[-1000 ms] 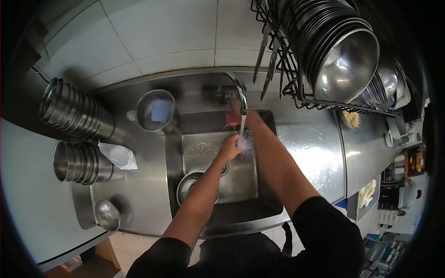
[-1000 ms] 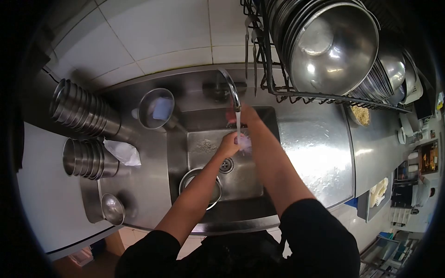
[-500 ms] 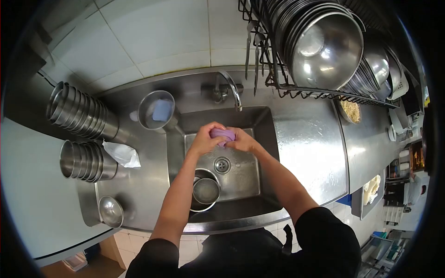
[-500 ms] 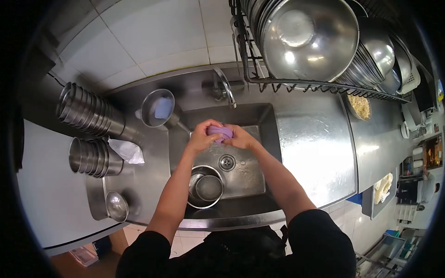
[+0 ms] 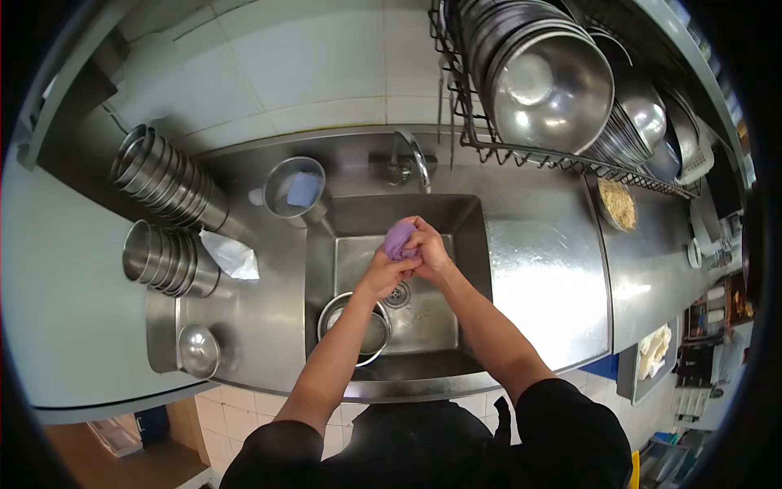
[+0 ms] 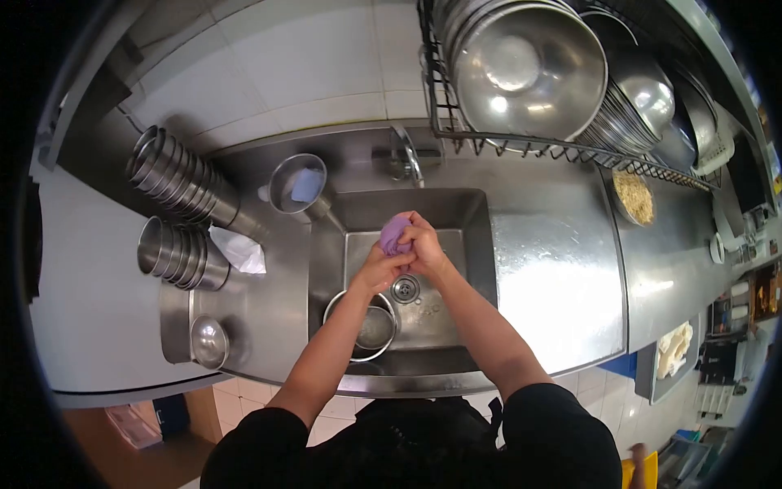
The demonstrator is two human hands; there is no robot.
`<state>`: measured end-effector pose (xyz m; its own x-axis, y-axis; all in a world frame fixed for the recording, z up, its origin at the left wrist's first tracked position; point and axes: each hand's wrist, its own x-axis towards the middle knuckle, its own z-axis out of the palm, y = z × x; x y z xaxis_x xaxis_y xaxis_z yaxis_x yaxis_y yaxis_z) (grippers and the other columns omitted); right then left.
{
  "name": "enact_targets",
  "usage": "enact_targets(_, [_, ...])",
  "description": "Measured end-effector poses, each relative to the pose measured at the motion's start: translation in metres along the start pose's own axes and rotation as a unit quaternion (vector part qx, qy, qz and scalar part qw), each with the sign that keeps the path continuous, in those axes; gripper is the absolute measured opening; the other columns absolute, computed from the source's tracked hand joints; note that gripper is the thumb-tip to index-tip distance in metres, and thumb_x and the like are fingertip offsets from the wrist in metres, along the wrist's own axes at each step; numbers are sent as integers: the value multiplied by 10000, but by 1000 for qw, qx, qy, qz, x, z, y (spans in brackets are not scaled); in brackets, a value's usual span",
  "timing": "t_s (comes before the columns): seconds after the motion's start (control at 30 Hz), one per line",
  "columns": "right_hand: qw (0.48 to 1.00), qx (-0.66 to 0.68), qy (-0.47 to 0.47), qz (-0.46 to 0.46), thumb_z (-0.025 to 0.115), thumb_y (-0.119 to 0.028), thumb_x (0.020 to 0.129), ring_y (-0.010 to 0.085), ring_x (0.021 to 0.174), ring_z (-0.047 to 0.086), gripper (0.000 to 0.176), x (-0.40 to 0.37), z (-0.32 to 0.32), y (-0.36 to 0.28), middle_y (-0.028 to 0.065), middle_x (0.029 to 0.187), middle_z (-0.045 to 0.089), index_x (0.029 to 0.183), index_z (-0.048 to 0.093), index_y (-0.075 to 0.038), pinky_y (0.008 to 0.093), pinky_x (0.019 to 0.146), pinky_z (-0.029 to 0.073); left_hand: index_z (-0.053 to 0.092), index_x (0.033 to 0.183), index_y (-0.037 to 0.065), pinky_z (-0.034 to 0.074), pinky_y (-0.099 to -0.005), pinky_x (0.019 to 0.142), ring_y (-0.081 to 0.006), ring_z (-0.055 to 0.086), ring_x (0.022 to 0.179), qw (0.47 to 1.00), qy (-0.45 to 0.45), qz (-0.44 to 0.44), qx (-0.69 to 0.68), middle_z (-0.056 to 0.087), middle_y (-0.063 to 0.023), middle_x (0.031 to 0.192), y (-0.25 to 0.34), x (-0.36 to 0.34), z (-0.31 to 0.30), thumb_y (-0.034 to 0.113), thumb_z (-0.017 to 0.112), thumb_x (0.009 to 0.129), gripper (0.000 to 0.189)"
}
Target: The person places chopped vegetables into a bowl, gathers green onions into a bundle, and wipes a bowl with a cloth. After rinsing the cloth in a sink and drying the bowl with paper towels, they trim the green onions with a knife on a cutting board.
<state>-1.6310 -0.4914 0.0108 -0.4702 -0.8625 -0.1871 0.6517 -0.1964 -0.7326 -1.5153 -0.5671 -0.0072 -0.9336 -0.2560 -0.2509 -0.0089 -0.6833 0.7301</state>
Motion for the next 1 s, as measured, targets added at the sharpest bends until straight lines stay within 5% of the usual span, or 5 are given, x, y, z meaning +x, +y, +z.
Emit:
enact_targets(0.13, [994,-43,-83,52,541,-72,768,210,937,599,332,-6,-2,-35,103,1007,596,1093,554,-4,344,853,500,631,1090,75,529,-311,662,-161,652,795,971,-5,-14,239,659,-26,930,11,18,-13,38,751,778,337])
enact_targets(0.43, [851,66,-402,330,698,-351,849,303,1262,508,734,-35,-35,-9,205,1379,478,1402,401,29,479,1066,392,607,814,113,545,-355,719,-224,611,861,506,-202,431,719,560,-21,818,47,7,33,198,643,729,126])
enact_targets(0.57, [898,4,-292,328,739,-402,792,310,963,646,668,-51,-51,44,185,1093,643,1250,512,28,429,779,546,641,736,126,546,-383,636,-255,648,805,375,-255,485,748,622,-26,825,16,23,-3,272,580,783,164])
enact_targets(0.73, [894,-359,-54,264,685,-186,788,211,611,643,169,-37,-70,78,99,725,656,872,667,-41,341,487,515,735,860,104,570,-406,695,-298,711,832,465,-170,194,847,712,-148,882,-36,20,-41,259,602,821,208])
enact_targets(1.0, [397,-892,-166,137,671,-312,808,252,917,703,248,-20,-61,77,109,977,721,951,736,-120,388,760,557,703,879,58,523,-406,569,-252,680,646,729,-107,-44,674,704,-147,800,-136,43,-101,182,671,759,175])
